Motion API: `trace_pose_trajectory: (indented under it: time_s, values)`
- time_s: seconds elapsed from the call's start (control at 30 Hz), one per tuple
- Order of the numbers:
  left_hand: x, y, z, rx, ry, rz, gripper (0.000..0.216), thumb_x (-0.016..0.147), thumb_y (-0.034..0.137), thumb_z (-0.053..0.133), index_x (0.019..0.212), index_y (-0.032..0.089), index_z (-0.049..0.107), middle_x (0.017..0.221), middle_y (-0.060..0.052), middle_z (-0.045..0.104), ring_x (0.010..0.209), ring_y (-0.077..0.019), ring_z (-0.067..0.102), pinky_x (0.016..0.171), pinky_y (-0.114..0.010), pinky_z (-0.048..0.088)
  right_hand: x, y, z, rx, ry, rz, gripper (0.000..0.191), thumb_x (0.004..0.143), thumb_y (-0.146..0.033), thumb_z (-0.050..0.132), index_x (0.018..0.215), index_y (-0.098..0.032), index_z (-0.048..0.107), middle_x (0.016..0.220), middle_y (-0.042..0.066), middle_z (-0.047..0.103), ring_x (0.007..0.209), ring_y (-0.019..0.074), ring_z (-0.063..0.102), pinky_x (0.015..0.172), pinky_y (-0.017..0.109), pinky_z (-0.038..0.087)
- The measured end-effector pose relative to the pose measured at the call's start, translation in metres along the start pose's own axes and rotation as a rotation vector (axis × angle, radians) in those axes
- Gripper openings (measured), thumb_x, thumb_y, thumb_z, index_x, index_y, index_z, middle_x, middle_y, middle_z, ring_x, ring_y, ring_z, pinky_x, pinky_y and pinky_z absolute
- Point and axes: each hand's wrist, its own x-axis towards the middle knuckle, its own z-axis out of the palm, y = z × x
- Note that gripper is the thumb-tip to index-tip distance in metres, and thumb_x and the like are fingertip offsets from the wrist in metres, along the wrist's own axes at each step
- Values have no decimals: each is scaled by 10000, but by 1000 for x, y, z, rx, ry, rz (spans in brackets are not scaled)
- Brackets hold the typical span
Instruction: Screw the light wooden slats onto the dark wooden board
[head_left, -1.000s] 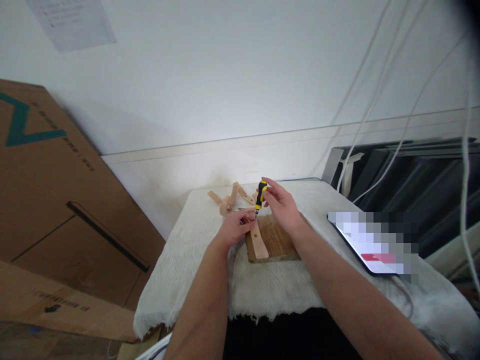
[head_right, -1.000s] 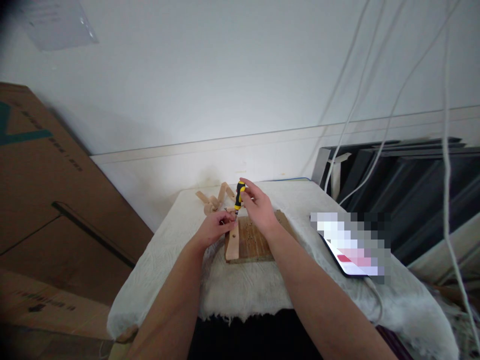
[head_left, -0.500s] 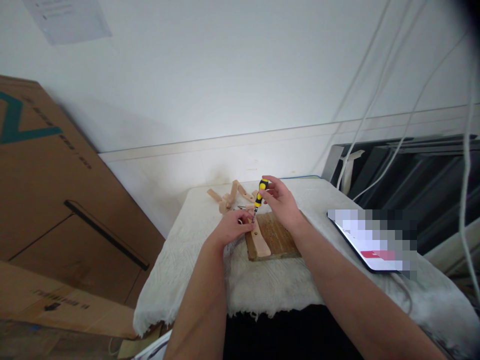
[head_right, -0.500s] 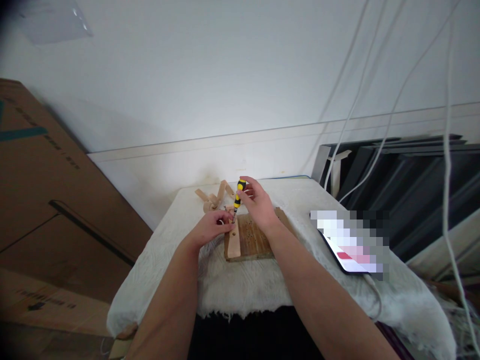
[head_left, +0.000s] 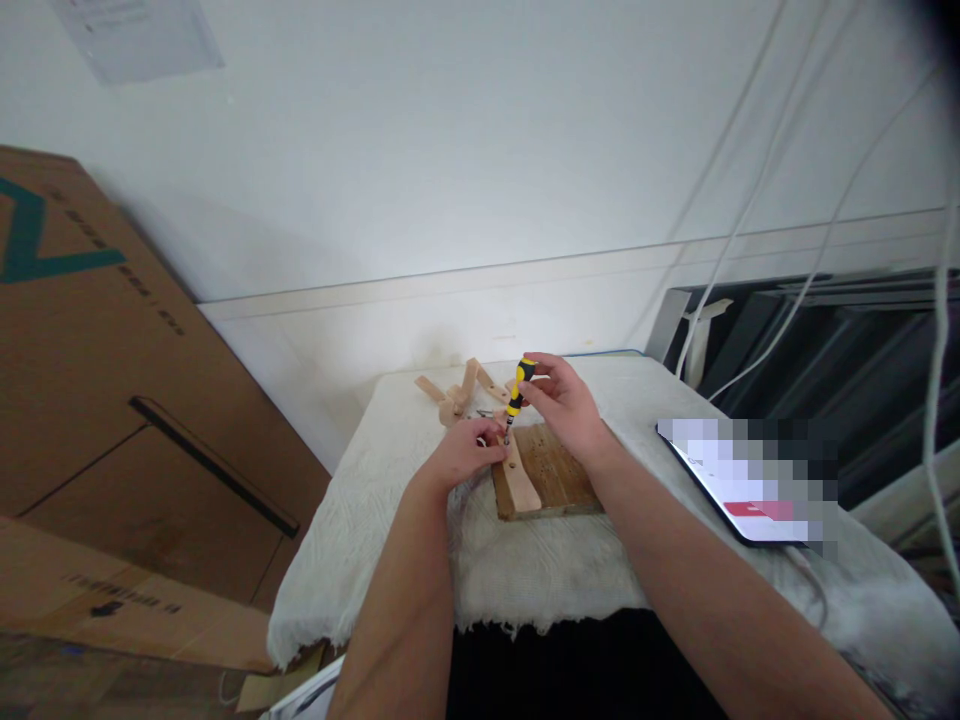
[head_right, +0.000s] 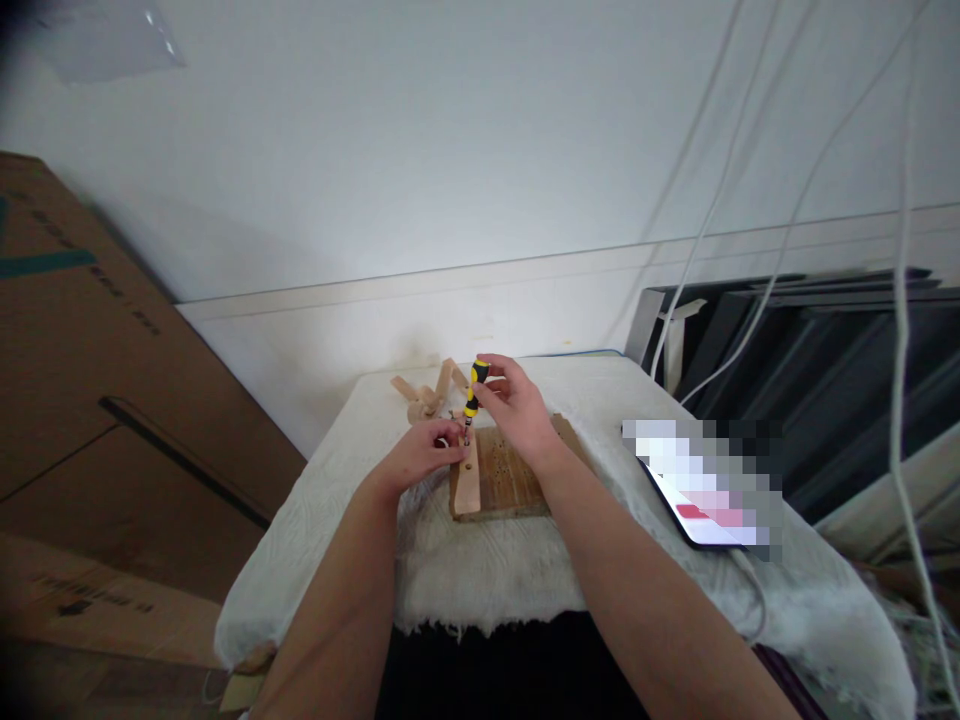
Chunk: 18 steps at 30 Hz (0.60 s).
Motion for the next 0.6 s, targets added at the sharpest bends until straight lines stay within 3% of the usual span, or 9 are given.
trace_pose_trajectory:
  time_s: [0.6]
  values:
    - [0,-1,-1,14,-18,5,176,713,271,641,638,137,554,694,4,561,677,-118,505,643,-248,403,-5,-9,2,-56,-71,-29,400,805,-325,596,1195,-265,528,1043,42,615,799,147,623,763,339,532]
